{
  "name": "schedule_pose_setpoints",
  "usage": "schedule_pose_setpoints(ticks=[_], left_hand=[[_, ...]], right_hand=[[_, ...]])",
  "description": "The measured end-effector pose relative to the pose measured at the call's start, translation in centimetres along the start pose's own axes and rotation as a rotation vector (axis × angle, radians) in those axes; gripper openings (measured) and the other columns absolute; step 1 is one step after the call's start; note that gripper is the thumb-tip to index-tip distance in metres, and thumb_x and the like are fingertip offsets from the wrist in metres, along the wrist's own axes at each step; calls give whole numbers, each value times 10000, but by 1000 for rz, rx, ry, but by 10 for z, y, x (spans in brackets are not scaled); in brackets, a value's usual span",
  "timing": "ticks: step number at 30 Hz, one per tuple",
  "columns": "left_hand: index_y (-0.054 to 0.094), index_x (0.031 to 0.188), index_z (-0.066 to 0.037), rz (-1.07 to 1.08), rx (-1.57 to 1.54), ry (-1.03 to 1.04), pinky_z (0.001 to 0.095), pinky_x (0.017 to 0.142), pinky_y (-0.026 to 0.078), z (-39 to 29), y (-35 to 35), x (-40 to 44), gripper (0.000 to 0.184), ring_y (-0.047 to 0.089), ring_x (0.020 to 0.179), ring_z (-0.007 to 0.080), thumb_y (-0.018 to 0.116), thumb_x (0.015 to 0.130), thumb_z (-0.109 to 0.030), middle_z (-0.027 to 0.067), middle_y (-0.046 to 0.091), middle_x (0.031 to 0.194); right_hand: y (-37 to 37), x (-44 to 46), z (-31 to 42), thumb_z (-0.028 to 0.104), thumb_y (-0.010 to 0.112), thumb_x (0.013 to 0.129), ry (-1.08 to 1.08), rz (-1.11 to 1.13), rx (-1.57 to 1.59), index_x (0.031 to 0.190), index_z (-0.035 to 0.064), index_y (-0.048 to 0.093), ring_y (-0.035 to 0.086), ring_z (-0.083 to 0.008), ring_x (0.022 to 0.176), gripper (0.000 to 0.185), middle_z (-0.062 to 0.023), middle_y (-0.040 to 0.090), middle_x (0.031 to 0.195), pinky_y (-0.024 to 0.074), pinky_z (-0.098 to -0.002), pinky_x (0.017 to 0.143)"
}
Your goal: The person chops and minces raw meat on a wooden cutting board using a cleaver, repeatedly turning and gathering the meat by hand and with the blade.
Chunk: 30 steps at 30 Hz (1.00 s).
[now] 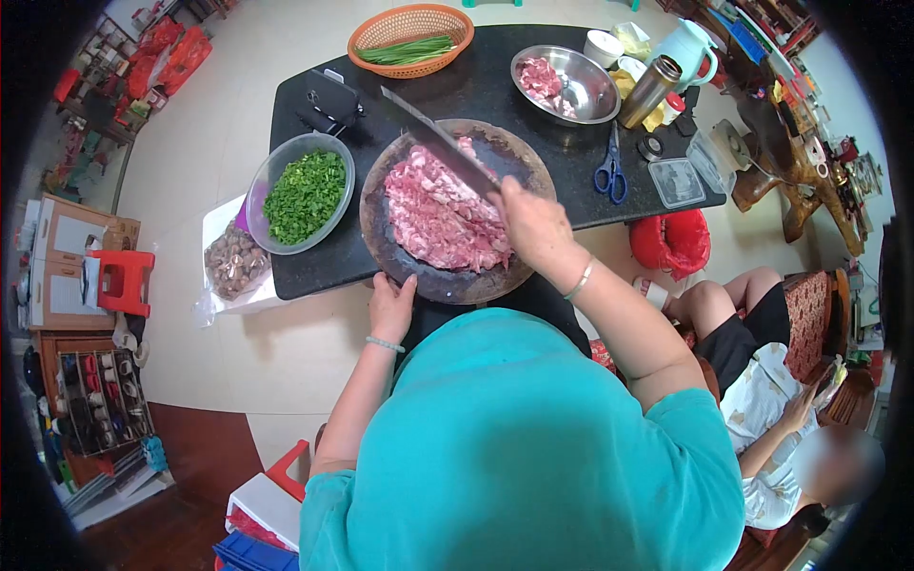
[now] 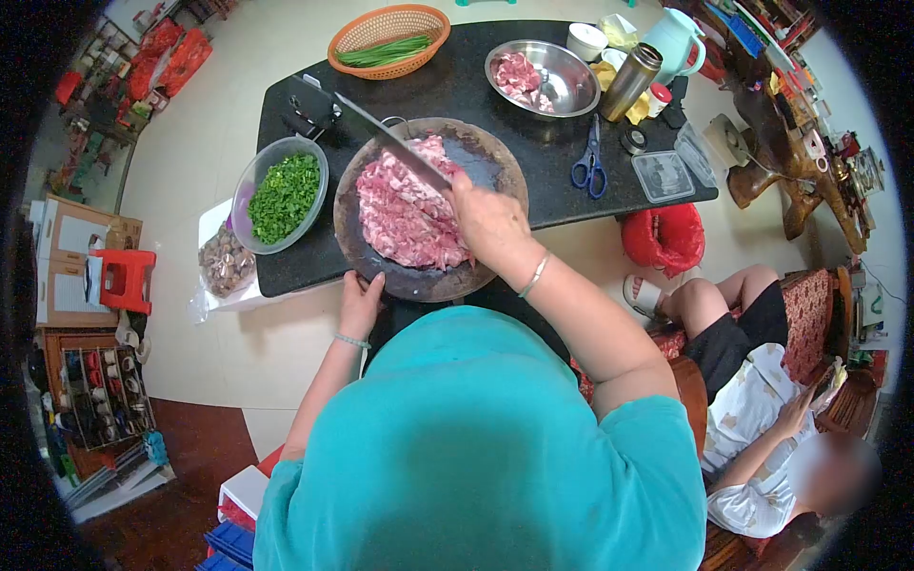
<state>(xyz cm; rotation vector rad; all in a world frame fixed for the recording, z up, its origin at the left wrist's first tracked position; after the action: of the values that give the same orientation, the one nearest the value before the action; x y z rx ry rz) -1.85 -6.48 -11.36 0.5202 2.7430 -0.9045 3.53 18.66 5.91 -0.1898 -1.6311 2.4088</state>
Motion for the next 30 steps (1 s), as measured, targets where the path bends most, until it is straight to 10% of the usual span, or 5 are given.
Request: schedule_pose_setpoints(ticks=[3,7,17,22,30], left_hand=[[427,1186,48,-462,239,438,459,779,478,-50,-25,-22,512,603,752,398,621,856,-292,176,608,858],[301,1306,25,-152,198,100,503,785,468,-29,-14,-2,599,606,867,447,499,914,-383,268,630,942],[280,1327,12,-79,275,41,494,789,466,-38,-18,-9,612,589,915,440,505,912,-376,264,608,1020],[421,1273,-10,-398,305,365,440,812,455,-69,-31,-23,517,529,982,380,616,858,-249,204,505,1068],[522,1104,-32,-501,407,511,432,754,450,-75,-34,-22,295,548,871,353,592,871,-198,169,525,935]], right_hand=[[32,1,-13,248,433,944,-48,70,-44,995,7,460,646,-392,761,248,-227,647,784,501,-494,678],[-5,5,1,266,437,948,-54,30,-56,975,16,460,637,-394,724,253,-216,637,748,495,-497,650],[15,22,-15,256,453,934,-41,55,-71,1007,13,473,646,-389,739,255,-223,646,762,505,-489,671],[-39,12,5,308,434,959,8,-222,4,927,38,440,612,-419,643,272,-212,610,664,475,-520,579],[2,21,-16,278,446,947,-20,43,-48,951,13,482,628,-408,762,267,-239,630,764,490,-505,689]])
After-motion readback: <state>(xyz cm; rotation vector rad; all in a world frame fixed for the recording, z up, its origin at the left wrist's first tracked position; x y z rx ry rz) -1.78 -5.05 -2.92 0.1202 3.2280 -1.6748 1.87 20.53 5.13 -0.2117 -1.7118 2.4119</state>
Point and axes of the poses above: each hand's wrist, its own x-axis towards the middle knuckle, its own y-axis out of the palm, z = x × y, the point moved 9 cm from there along x, towards the middle knuckle
